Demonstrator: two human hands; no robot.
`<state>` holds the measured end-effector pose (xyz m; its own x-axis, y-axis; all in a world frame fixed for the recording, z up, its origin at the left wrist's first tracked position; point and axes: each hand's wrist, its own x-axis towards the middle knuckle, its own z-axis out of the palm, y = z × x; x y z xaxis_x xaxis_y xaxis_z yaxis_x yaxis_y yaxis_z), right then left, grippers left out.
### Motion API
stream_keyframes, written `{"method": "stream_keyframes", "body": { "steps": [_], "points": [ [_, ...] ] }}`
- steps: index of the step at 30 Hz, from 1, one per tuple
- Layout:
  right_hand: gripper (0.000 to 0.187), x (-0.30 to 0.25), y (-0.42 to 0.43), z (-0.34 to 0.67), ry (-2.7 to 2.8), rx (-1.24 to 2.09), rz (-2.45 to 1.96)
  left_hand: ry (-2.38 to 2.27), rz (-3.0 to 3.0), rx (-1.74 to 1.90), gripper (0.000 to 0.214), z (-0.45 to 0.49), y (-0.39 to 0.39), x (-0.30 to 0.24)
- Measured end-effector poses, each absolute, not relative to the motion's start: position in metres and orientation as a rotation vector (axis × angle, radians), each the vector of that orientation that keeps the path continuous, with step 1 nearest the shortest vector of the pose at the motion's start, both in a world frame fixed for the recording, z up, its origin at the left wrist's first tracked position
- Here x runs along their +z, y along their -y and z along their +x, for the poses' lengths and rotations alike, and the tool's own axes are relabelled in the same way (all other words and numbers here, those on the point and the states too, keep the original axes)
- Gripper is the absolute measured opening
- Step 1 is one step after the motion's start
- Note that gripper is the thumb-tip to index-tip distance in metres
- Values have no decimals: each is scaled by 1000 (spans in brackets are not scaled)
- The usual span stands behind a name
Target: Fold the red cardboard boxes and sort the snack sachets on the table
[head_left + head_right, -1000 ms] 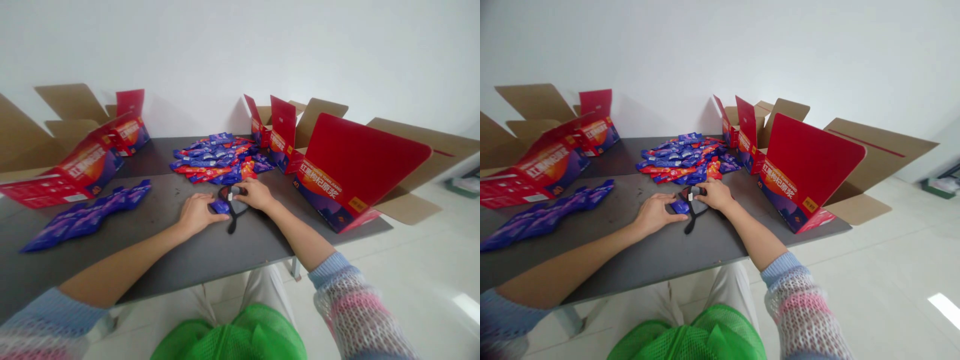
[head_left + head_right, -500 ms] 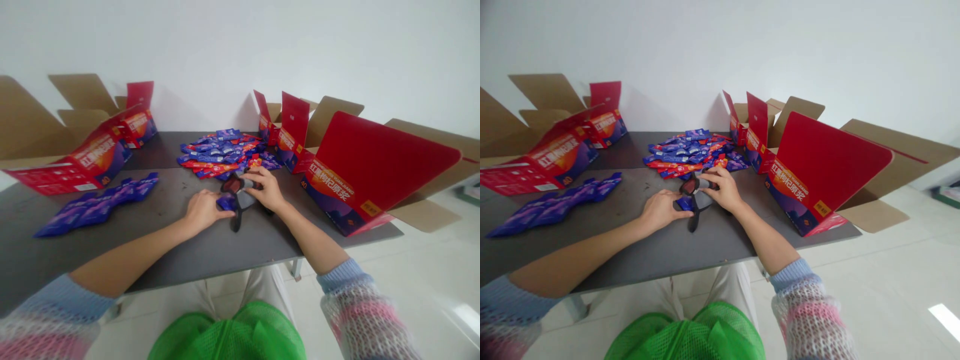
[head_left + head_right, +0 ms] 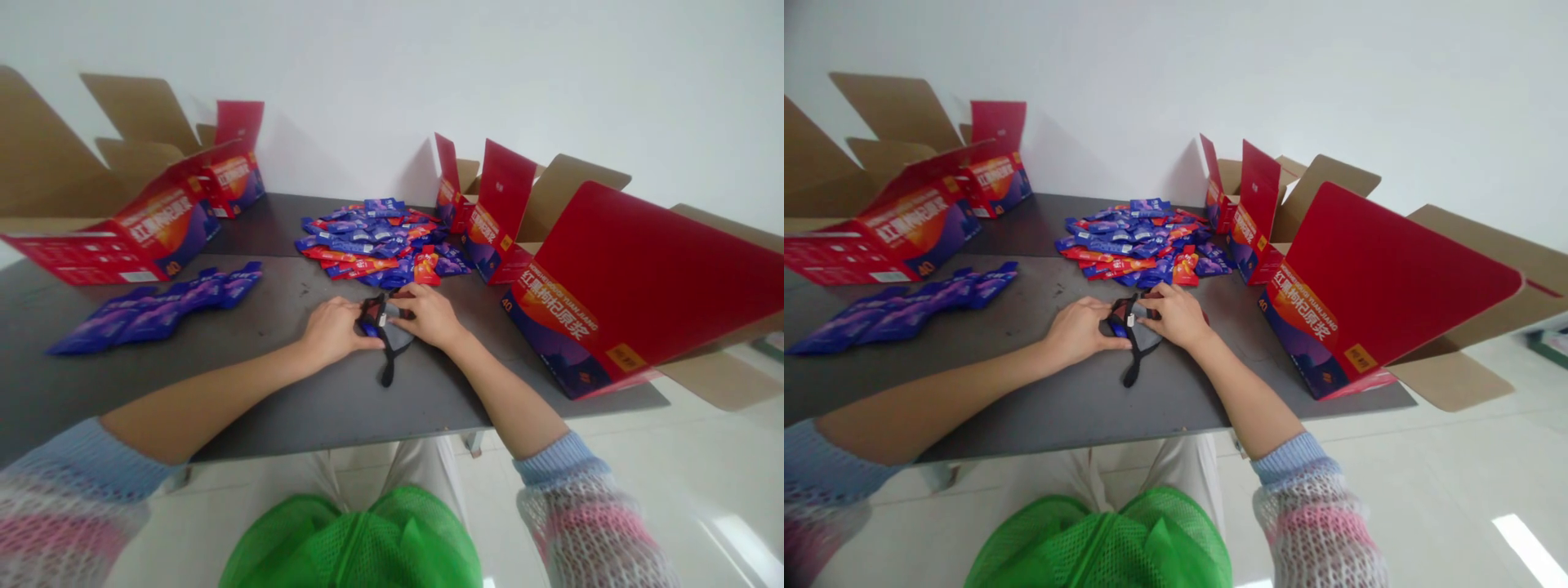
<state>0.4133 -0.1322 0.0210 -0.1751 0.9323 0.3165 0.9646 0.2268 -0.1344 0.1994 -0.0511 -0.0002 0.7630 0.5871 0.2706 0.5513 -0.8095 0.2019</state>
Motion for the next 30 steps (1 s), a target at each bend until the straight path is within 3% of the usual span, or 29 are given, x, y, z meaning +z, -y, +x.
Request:
{"method": "stream_keyframes", "body": {
  "steps": [8, 14, 20, 25, 30],
  "points": [
    [26, 23, 137, 436, 1854, -187, -2112, -942, 2836, 541, 83, 199, 52, -7],
    [30, 24, 138, 447, 1548, -148, -1902, -929, 2833, 559, 80, 198, 51, -10],
    [30, 21, 142, 415, 1636, -126, -1723, -902, 2902, 532, 64, 199, 53, -5],
    [30, 11, 141, 400, 1910, -134, -1645, -866, 2882, 535, 70, 199, 54, -1],
    [28, 17, 139, 396, 2074, -258, -1832, -842, 2878, 526, 72, 199, 53, -3]
  ]
}}
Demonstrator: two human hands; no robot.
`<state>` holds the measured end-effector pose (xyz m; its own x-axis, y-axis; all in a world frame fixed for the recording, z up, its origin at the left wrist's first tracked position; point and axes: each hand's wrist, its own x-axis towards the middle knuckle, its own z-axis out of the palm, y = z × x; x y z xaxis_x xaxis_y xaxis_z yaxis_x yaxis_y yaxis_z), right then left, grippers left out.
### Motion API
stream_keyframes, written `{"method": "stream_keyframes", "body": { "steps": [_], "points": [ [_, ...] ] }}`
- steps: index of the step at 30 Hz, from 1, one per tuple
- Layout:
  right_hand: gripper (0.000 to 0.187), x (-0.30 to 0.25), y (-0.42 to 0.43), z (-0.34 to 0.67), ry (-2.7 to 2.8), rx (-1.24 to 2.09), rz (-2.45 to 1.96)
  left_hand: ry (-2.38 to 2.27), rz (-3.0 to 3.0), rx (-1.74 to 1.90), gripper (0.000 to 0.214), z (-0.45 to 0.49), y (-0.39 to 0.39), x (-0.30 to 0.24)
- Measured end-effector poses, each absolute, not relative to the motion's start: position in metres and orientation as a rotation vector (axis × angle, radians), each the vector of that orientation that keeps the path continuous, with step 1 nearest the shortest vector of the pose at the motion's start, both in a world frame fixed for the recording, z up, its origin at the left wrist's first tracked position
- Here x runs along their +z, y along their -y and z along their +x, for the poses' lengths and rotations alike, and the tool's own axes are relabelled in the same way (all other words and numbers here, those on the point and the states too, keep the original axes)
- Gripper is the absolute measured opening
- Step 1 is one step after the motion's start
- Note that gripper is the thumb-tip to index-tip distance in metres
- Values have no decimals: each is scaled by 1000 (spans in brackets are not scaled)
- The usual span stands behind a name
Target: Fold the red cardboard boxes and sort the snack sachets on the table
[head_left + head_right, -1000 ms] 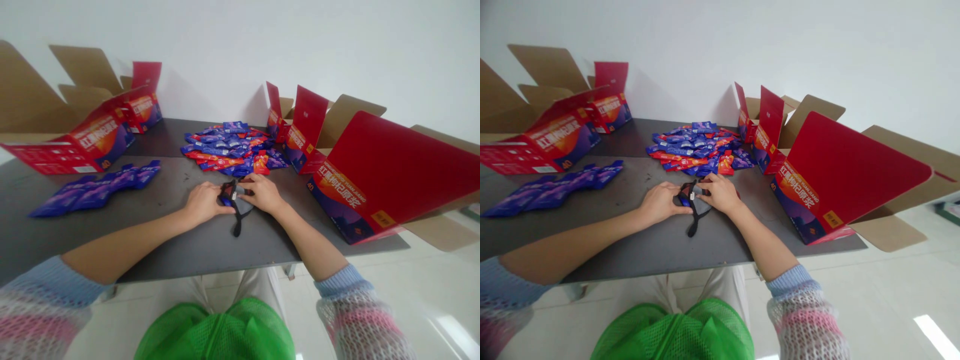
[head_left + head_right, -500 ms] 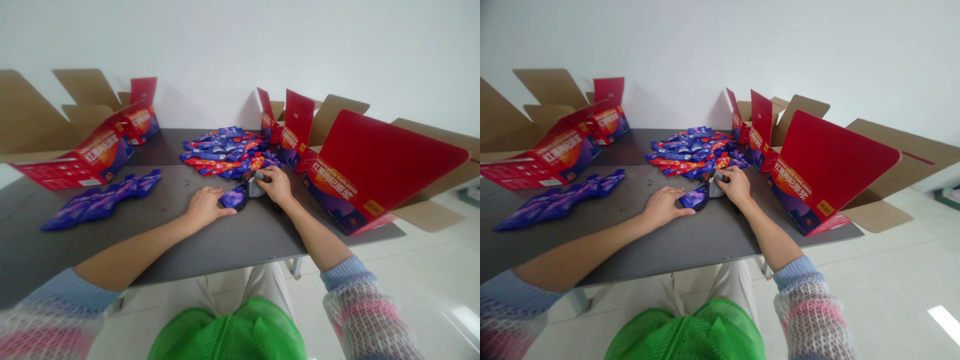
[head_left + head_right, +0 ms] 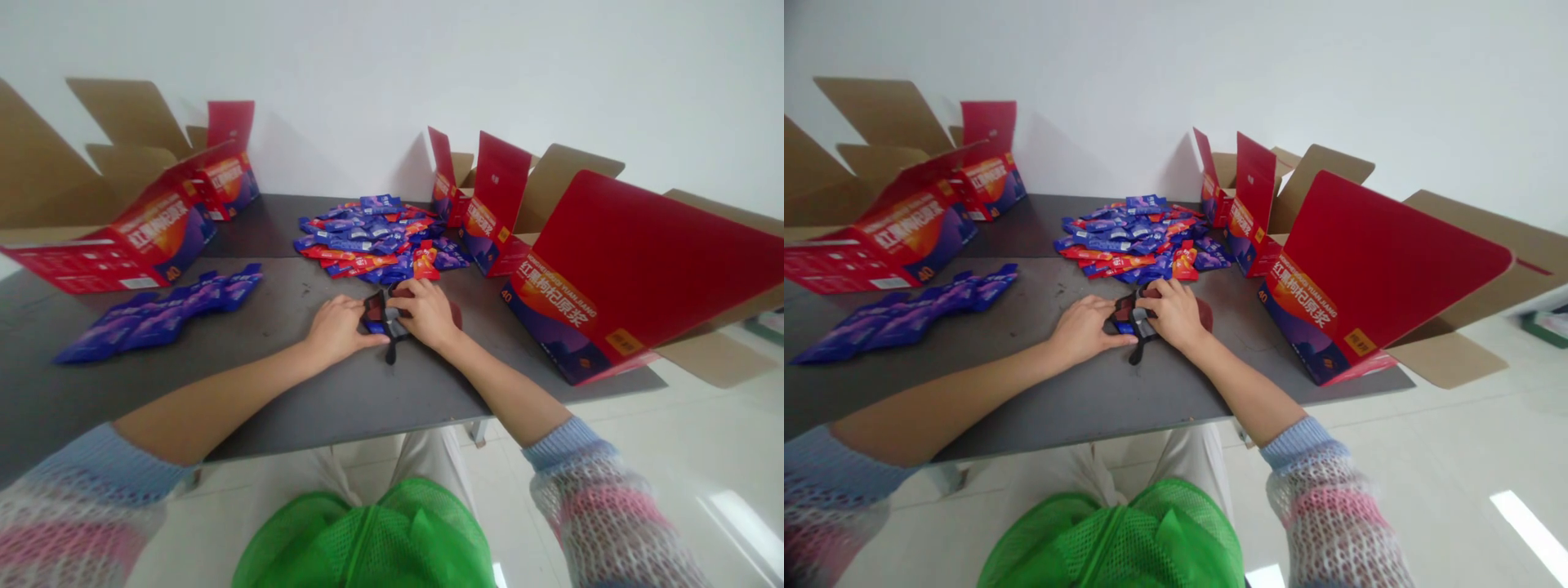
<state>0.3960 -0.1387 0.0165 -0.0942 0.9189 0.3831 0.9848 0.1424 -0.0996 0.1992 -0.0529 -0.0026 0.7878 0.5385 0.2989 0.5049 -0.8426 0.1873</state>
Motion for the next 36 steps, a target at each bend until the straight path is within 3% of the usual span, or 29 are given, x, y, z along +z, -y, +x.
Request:
{"method": "stream_keyframes", "body": {
  "steps": [10, 15, 20, 31, 36],
  "points": [
    [31, 25, 139, 433, 1902, -409, -2223, -946, 2894, 538, 71, 205, 59, -6],
    [34, 29, 140, 461, 1512, -388, -1856, -1011, 2965, 530, 51, 211, 68, -1],
    [30, 34, 143, 448, 1324, -418, -1554, -1037, 2784, 743, 46, 210, 63, 6],
    [30, 14, 141, 399, 2027, 28, -1309, -921, 1612, 845, 22, 210, 21, -15],
    [33, 18, 133, 394, 2374, 98, -1273, -834, 1374, 673, 14, 206, 24, -8]
  ]
}}
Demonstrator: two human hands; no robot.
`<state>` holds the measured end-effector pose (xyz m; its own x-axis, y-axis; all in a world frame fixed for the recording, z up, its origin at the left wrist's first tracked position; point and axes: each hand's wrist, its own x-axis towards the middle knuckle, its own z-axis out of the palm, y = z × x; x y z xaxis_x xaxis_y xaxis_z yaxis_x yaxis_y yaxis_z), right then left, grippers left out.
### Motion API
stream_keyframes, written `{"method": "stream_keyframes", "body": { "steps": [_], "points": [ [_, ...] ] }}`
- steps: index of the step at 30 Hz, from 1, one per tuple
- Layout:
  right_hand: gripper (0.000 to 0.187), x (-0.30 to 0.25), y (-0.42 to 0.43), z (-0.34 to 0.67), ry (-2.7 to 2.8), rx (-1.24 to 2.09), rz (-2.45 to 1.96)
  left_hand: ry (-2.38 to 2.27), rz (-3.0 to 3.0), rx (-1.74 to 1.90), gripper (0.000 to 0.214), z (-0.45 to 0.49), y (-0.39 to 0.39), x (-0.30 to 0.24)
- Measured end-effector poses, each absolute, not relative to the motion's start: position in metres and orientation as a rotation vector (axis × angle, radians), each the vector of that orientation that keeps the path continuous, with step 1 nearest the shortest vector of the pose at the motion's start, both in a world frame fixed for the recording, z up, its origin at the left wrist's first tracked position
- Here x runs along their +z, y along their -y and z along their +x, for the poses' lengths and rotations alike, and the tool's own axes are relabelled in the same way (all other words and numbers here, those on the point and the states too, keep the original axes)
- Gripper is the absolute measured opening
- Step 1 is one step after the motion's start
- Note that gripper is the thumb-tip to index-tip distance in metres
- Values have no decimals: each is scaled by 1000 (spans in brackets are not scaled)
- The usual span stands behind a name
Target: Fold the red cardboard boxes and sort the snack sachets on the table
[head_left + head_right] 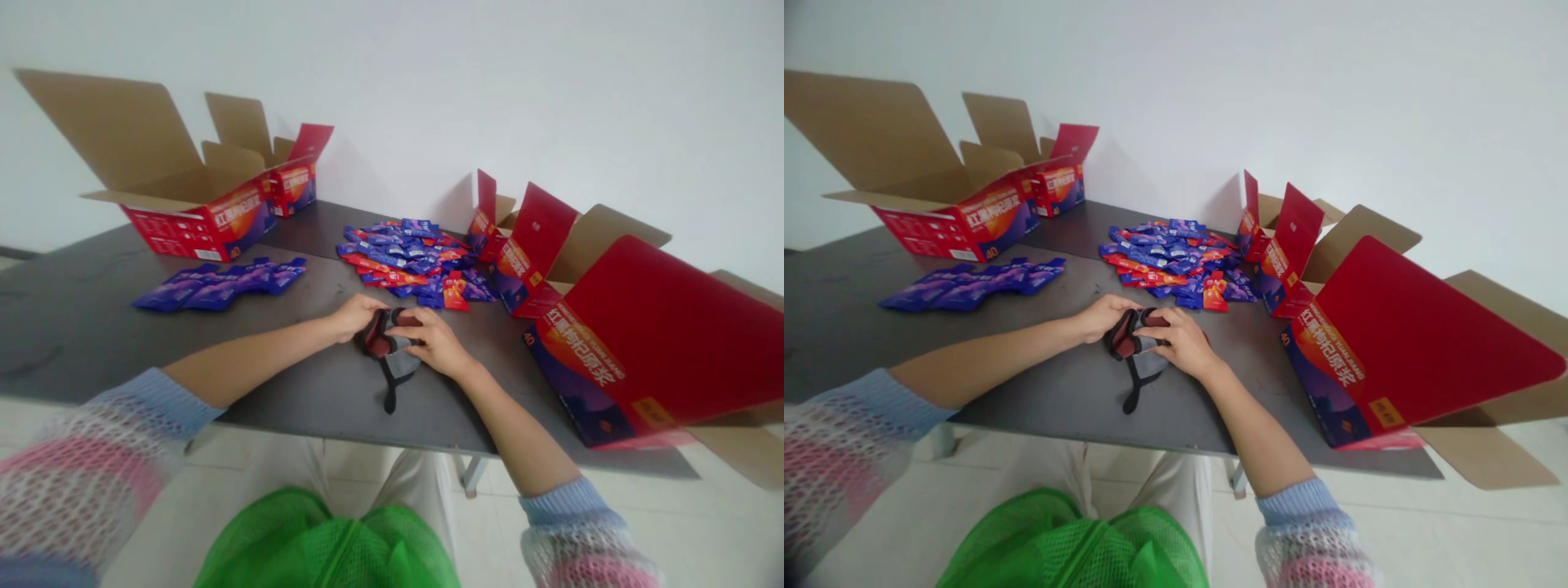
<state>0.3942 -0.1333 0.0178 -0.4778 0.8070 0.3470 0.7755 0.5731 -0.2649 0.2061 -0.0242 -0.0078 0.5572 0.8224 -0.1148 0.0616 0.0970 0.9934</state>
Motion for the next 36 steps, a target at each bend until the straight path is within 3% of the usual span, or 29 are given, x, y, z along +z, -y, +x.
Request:
{"method": "stream_keyframes", "body": {
  "steps": [11, 19, 23, 27, 31, 36],
  "points": [
    [43, 24, 134, 394, 2489, -3, -1491, -777, 1413, 418, 24, 198, 18, 4],
    [46, 17, 131, 439, 2111, 19, -1910, -983, 1540, 360, 36, 162, 20, 50],
    [42, 17, 131, 451, 2053, 8, -1963, -1403, 2250, 599, 36, 119, 18, 101],
    [39, 19, 130, 450, 2078, 1, -1971, -1957, 2996, 287, 41, 84, 25, 130],
    [41, 23, 132, 444, 2109, -57, -2026, -2226, 2958, -34, 41, 73, 19, 110],
    [43, 28, 138, 437, 2121, -94, -2090, -2004, 2913, -325, 39, 72, -8, 60]
  ]
}}
